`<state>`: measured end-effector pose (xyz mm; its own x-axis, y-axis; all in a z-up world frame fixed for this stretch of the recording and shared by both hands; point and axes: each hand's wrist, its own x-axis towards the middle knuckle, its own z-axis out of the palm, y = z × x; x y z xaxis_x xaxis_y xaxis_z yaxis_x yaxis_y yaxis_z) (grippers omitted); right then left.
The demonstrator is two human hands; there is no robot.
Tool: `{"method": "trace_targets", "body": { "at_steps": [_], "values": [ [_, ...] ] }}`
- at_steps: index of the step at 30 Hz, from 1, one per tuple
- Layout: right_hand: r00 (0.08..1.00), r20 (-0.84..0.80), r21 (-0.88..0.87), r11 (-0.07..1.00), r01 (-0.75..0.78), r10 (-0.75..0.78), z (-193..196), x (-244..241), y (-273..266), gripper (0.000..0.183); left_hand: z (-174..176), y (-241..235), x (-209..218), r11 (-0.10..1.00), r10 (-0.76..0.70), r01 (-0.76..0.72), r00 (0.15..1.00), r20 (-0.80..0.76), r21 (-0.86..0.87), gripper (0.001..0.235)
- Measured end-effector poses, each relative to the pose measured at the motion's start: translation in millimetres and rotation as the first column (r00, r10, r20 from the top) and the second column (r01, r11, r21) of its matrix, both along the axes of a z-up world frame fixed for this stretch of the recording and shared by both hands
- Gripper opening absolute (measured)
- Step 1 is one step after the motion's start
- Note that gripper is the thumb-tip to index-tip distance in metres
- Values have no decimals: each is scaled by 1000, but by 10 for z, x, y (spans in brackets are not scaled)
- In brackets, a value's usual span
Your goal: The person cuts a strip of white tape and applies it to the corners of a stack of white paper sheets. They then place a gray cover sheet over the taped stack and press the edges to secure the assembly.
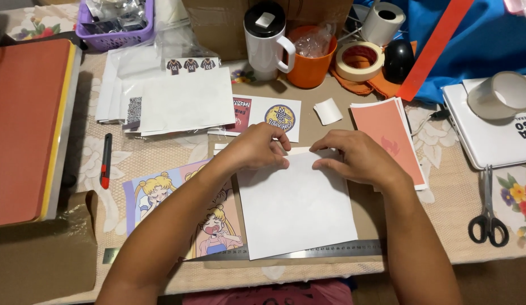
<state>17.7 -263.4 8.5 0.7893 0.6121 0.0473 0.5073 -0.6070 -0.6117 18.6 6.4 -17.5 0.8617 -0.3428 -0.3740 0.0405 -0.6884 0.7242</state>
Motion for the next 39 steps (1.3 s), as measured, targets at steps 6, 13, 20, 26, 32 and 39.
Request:
{"method": "trace_targets", "body": {
  "at_steps": [6, 13, 20, 26, 32, 39],
  "values": [
    [976, -170, 20, 989, 144, -139, -43, 98, -139, 23, -114, 6, 58, 1000, -1, 1, 999, -44, -14, 29],
    [951, -252, 64, 977, 204, -182, -220, 175, -220, 17, -42, -2, 39, 998, 18, -21, 998, -56, -54, 29],
    [937, -280, 46, 972, 229, -207, -273, 187, -231, 17, -43, 4, 41, 999, 15, -16, 1000, -24, -35, 28],
    [917, -314, 38, 962, 269, -244, -251, 191, -232, 16, 231, 244, -8, 999, -39, 40, 999, -26, 17, 33],
    [898, -342, 56, 948, 312, -276, -312, 246, -313, 20, 321, 584, -192, 994, 20, -33, 992, -121, -103, 45],
    [878, -346, 115, 914, 390, -332, -363, 259, -343, 26, -252, 639, -452, 749, 383, -398, 912, -144, -530, 47]
  ]
}}
